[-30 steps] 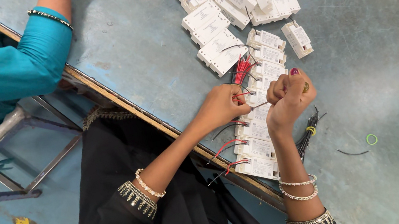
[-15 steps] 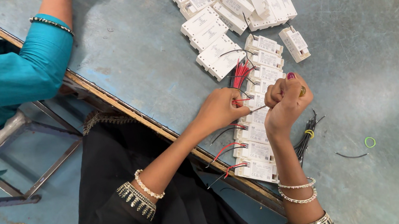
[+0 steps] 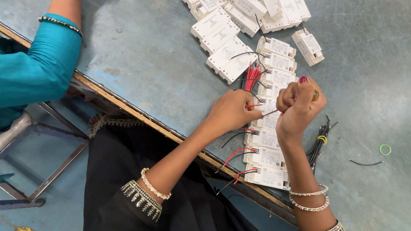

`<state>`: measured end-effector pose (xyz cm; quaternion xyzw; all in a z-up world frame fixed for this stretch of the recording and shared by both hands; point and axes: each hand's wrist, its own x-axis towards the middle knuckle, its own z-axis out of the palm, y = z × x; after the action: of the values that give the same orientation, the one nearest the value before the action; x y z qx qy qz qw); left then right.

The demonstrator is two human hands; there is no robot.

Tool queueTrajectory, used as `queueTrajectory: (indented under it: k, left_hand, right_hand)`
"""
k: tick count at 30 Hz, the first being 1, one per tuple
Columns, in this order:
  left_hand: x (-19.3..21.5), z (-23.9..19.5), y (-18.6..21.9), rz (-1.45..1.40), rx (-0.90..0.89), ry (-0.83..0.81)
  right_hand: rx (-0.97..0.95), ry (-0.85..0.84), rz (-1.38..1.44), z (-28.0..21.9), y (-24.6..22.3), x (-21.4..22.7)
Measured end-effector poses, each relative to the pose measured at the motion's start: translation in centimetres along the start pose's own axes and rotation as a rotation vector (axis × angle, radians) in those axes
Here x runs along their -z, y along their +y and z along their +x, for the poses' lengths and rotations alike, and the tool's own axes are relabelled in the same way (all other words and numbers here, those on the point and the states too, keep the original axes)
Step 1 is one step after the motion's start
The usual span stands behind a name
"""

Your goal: The person uses a screwdriver to attach red and black wires to white electrical modules arranged on a table. They tighten screws to secure the wires, then move the completed modules aside and continue with the next set.

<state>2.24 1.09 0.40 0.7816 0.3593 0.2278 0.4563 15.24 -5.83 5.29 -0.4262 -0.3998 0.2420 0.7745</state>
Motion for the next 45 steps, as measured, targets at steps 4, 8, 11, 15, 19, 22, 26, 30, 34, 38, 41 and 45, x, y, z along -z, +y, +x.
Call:
queueTrajectory:
  k: [4,8,11,15,19,22,26,30,34,38,41,45]
  left_hand:
    - [-0.3,-0.2,0.1,0.019,0.005,0.024]
    - [-0.5,-0.1,0.0,-0.018,0.023,0.010]
    - [-0.7,0.0,0.0,-0.023,0.041,-0.013]
    - [-1.1,0.0,0.2,-0.029,0.007,0.041]
    - [-1.1,0.0,-0.1,-0.080,0.032,0.002]
    - [-1.0,0.0,-0.6,-0.110,0.040,-0.014]
    - [-1.2,0.0,-1.3,-0.143,0.028,0.020]
    - [-0.1,0.1,-1.9,-0.578,-0.004,-0.052]
    - [1.6,-0.8,-1.3,-0.856,-0.042,-0.116]
    - [2.2,-2.1,0.7,-0.933,-0.071,-0.095]
    - [2.4,-2.7,1.9,-0.895,-0.064,-0.036]
    - [2.4,-3.0,2.9,-0.772,-0.100,0.073]
  right_hand:
    - [-0.008,0.008,0.005,0.0,-0.1,-0.2]
    - [-0.011,0.002,-0.002,0.0,-0.2,-0.3]
    - [-0.014,-0.001,-0.009,-0.1,-0.3,-0.4]
    - [-0.010,-0.015,-0.029,-0.1,-0.4,-0.6]
    - [0.003,-0.017,0.003,-0.1,-0.3,-0.4]
    - [0.001,-0.012,0.008,0.0,-0.2,-0.2]
    - [-0.021,-0.009,0.009,-0.1,0.0,0.1]
    - [-0.145,0.051,0.142,1.2,-0.4,0.7]
    - [-0.473,-0.070,0.169,3.4,-3.8,2.5]
    - [-0.567,-0.485,-0.374,3.4,-6.7,2.7]
    - [-0.575,-0.635,-0.520,2.9,-7.6,2.1]
    - [-0.586,-0.623,-0.488,2.8,-7.4,1.6]
